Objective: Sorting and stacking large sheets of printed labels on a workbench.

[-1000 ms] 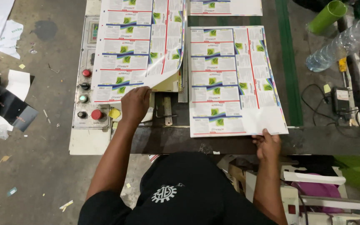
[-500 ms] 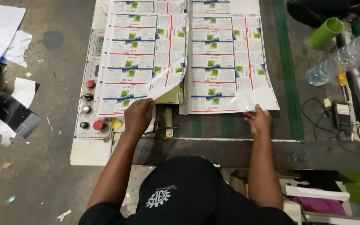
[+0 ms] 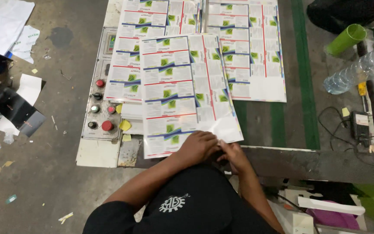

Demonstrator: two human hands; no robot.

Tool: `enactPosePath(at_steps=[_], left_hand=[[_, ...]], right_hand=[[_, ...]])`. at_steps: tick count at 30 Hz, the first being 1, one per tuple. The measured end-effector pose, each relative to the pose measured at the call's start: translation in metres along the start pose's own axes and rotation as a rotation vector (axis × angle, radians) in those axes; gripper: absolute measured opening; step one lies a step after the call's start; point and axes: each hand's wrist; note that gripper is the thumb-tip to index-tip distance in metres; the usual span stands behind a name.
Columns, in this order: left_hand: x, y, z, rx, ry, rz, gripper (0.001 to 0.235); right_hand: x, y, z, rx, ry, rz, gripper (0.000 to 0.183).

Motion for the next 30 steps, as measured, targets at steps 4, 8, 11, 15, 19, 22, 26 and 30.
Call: enactPosePath(at_steps=[4,8,11,15,19,22,26,30], left_hand=[[0.025,0.067,0.012,0.134,-0.154,0.008,0.018],[-0.007,0.155,0.032,-0.278,-0.201,0.28,0.032],[-0.048,0.165,0.031,-0.395,-0.244,0.486,0.067],[-0.057,0.164,0.022,-0.511,-0.104,0.554,0.096],[-0.015,0.207,-0.003,-0.447,-0.121,0.728,0.07],[-0.024,0.223,-0.005,-0.354,-0.182,0.758,0.042],[-0.096,0.174,0.009,-0.402,-0.397,0.495,0.018],[-0.149,0.103,0.01,-0.265,-0.63,0.337,0.014]], right_hand=[[-0.022,-0.003,-0.013,-0.004,-0.228,0.051,0.033],[-0.066,0.003,-0.04,-0.149,-0.426,0.063,0.027],[-0.093,0.012,-0.061,-0.189,-0.549,0.041,0.028],[-0.111,0.027,-0.089,-0.189,-0.674,0.011,0.03],[-0.127,0.025,-0.121,-0.213,-0.715,0.001,0.028],[-0.129,0.021,-0.139,-0.219,-0.765,-0.03,0.026],[-0.132,0.014,-0.151,-0.189,-0.783,-0.018,0.026],[-0.128,0.014,-0.155,-0.169,-0.796,-0.025,0.026]])
Point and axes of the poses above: each hand's wrist, its own z-axis towards the middle knuckle, its own x-axis out of the palm, y = z × x, and after that the axes turned 14 degrees about -x, right-handed
